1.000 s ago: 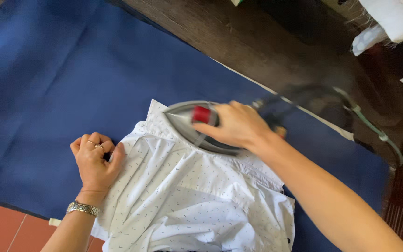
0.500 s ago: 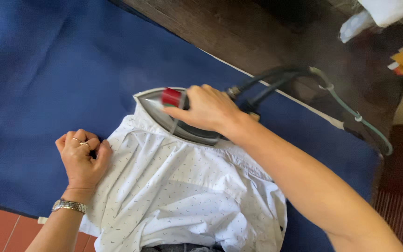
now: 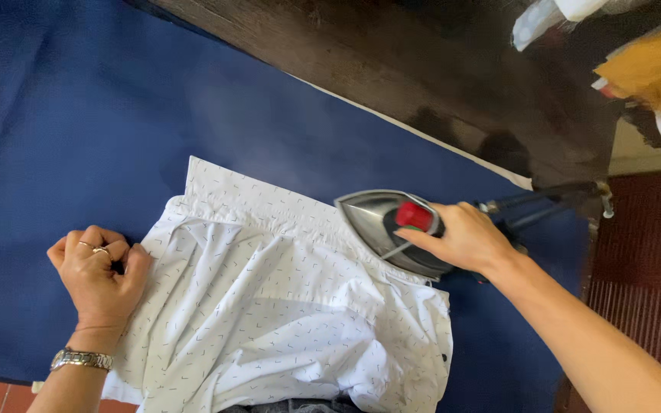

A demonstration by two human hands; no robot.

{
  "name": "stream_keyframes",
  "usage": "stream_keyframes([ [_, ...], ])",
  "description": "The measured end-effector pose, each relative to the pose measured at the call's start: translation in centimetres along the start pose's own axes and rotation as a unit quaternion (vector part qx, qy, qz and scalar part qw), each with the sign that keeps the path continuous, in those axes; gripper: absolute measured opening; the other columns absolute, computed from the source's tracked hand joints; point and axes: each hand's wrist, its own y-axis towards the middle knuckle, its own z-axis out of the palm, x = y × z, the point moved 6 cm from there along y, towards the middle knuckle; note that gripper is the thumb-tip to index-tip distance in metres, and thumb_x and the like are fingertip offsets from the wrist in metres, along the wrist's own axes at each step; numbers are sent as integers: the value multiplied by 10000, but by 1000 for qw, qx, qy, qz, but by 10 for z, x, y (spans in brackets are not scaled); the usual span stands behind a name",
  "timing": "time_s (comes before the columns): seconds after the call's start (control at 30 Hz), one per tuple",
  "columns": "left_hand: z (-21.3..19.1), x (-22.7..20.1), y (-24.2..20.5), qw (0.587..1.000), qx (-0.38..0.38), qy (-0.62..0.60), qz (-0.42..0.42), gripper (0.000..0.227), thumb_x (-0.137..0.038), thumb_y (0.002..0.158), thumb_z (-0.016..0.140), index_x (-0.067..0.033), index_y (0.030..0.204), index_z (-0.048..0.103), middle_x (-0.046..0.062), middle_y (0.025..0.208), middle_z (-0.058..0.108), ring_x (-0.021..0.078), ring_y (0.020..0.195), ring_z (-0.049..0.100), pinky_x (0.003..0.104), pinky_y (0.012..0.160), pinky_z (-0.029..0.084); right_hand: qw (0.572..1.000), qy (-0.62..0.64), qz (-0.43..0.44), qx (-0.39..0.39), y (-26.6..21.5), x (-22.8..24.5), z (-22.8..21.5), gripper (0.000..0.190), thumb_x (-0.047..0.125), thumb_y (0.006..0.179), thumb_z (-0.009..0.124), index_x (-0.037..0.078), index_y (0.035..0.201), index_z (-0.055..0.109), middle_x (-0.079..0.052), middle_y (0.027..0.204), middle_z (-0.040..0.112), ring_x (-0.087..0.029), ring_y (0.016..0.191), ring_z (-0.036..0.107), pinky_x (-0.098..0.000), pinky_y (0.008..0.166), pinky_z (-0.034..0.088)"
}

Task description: The person irons a white shirt using an iron, pressing the collar and then moving to the back panel of the shirt.

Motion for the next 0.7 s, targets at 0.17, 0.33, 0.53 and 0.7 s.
stream_keyframes([
  [0.17,-6,-10,7,1000,-7,8,3,283,-103,764,627,-103,537,458,-19,731,518,230,740,435,434,928,294,1000,-12,6,4,-7,-19,9,418,584,762,640,174,821,700,-39,490,602,-322,581,583,-378,696,455],
  [0.33,-7,-12,10,1000,-7,-3,-4,267,-126,771,609,-101,551,458,-19,729,514,227,748,435,431,923,289,998,-60,-4,11,7,6,9,582,677,726,605,195,1045,674,-160,683,682,-404,809,625,-443,764,473],
  [0.53,-1,0,5,1000,-20,-13,-8,305,-144,744,627,-119,516,426,3,696,503,227,738,470,405,915,315,997,-9,-70,26,25,114,-21,501,693,739,581,210,811,693,-100,585,654,-343,685,658,-427,686,494],
  [0.7,3,6,4,1000,-13,-19,-16,347,-216,739,618,-148,496,380,28,674,480,232,752,501,382,895,325,983,20,-183,-6,56,195,-23,549,702,725,592,164,716,695,-131,678,706,-366,748,700,-446,686,533],
])
